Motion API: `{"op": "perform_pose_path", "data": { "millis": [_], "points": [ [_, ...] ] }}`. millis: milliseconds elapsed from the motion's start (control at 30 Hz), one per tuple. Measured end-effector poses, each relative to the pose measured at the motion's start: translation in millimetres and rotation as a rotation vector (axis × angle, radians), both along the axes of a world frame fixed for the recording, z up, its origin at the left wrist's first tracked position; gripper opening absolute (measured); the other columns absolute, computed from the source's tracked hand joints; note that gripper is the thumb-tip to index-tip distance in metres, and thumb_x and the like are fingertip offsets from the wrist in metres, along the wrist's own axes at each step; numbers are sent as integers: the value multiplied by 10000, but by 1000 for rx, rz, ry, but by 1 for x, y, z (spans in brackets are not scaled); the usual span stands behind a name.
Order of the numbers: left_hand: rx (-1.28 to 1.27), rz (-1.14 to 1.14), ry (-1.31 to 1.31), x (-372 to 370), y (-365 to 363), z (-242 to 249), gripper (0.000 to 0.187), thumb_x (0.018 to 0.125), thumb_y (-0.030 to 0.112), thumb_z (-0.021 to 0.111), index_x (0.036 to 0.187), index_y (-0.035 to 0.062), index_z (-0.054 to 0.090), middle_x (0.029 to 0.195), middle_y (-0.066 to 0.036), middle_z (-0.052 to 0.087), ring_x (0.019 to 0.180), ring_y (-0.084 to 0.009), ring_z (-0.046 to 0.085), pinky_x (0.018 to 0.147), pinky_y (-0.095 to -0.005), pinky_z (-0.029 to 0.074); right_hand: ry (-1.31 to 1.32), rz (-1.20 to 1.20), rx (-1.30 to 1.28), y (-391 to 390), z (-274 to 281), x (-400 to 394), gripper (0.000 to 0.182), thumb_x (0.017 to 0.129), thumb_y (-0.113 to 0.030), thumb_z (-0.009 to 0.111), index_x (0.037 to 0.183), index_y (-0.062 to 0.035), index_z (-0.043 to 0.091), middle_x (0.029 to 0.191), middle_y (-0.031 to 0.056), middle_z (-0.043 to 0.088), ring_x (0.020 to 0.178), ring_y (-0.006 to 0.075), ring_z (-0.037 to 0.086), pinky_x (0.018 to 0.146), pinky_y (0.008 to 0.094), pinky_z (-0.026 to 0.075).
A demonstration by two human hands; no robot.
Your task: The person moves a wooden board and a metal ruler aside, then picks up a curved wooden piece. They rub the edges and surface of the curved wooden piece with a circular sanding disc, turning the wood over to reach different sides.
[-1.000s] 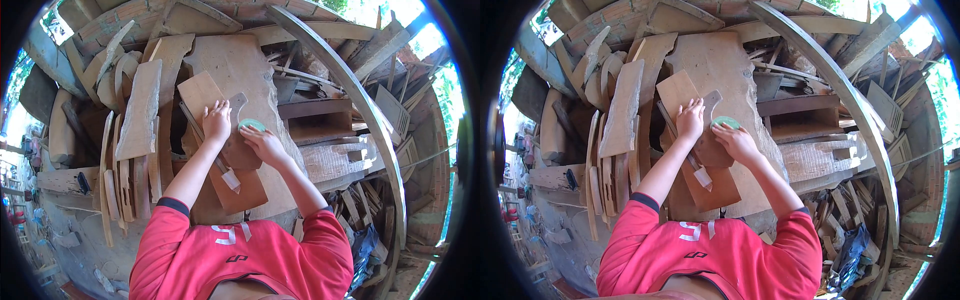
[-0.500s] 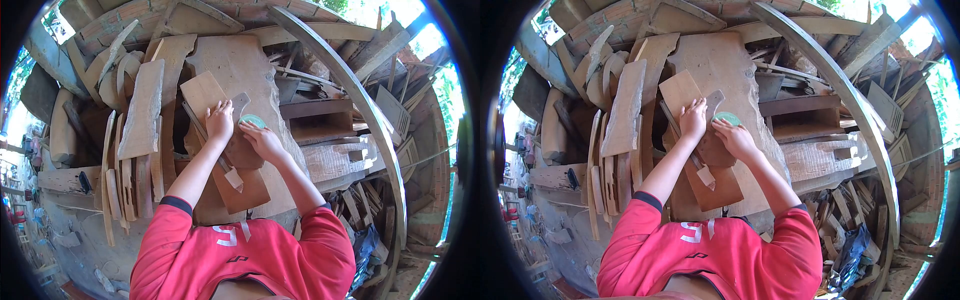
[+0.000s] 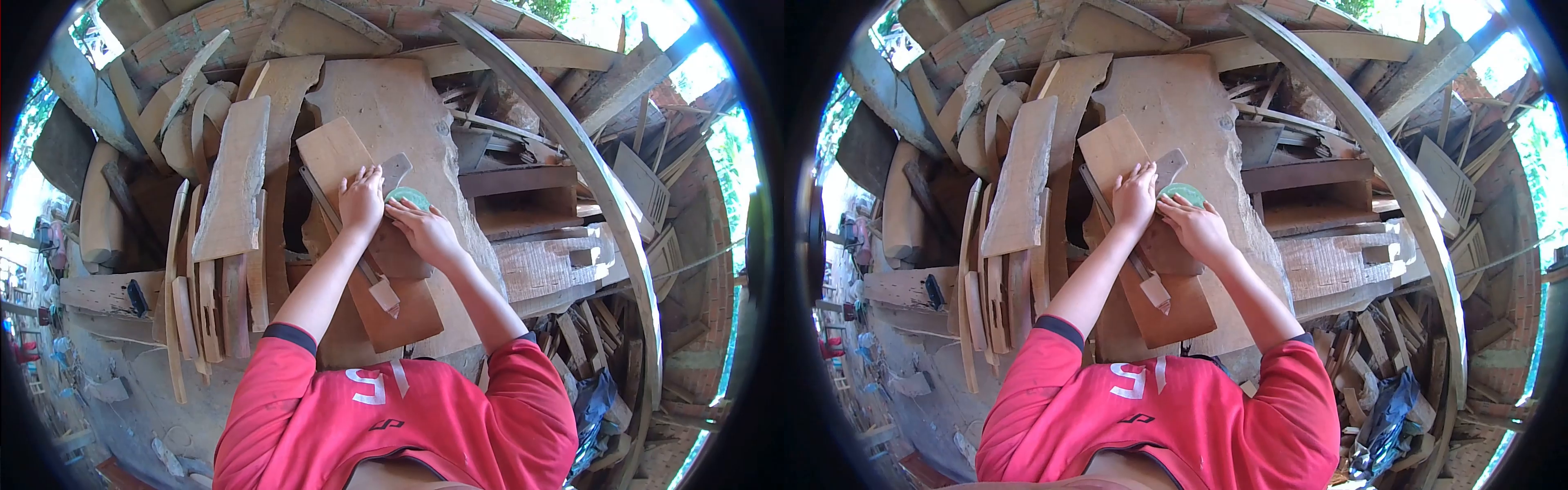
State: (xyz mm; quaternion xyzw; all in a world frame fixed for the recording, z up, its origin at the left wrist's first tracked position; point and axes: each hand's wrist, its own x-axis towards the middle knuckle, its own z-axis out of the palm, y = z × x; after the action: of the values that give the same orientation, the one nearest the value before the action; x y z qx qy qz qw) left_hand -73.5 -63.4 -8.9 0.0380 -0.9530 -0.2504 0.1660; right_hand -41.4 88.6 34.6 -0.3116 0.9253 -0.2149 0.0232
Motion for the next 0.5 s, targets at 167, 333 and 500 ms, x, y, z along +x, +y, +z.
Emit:
{"op": "perform_pose_path", "data": {
  "millis": [167,333,500],
  "points": [
    [63,-10,2,2,0,2,311,922,223,413,1147,94,586,1194,-75,580,1166,-236,500,999,-472,310,103,-88,-5,-9,-14,-26,322,918,-289,455,1216,-213,549,1303,-42,495,1251,152,412,1008,555,281],
    [48,-10,43,2,-1,-1,320,940,227,388,1156,103,588,1183,-85,584,1157,-245,505,982,-480,325,18,-71,75,-8,-6,-43,320,921,-298,451,1218,-227,545,1311,-66,484,1259,141,399,999,631,229],
    [45,9,69,0,0,-4,307,936,219,394,1135,102,596,1161,-90,595,1136,-251,521,971,-479,335,8,-26,-91,0,-20,-38,329,923,-295,454,1235,-224,530,1267,-5,524,1201,201,464,1003,626,230]
  ]
}}
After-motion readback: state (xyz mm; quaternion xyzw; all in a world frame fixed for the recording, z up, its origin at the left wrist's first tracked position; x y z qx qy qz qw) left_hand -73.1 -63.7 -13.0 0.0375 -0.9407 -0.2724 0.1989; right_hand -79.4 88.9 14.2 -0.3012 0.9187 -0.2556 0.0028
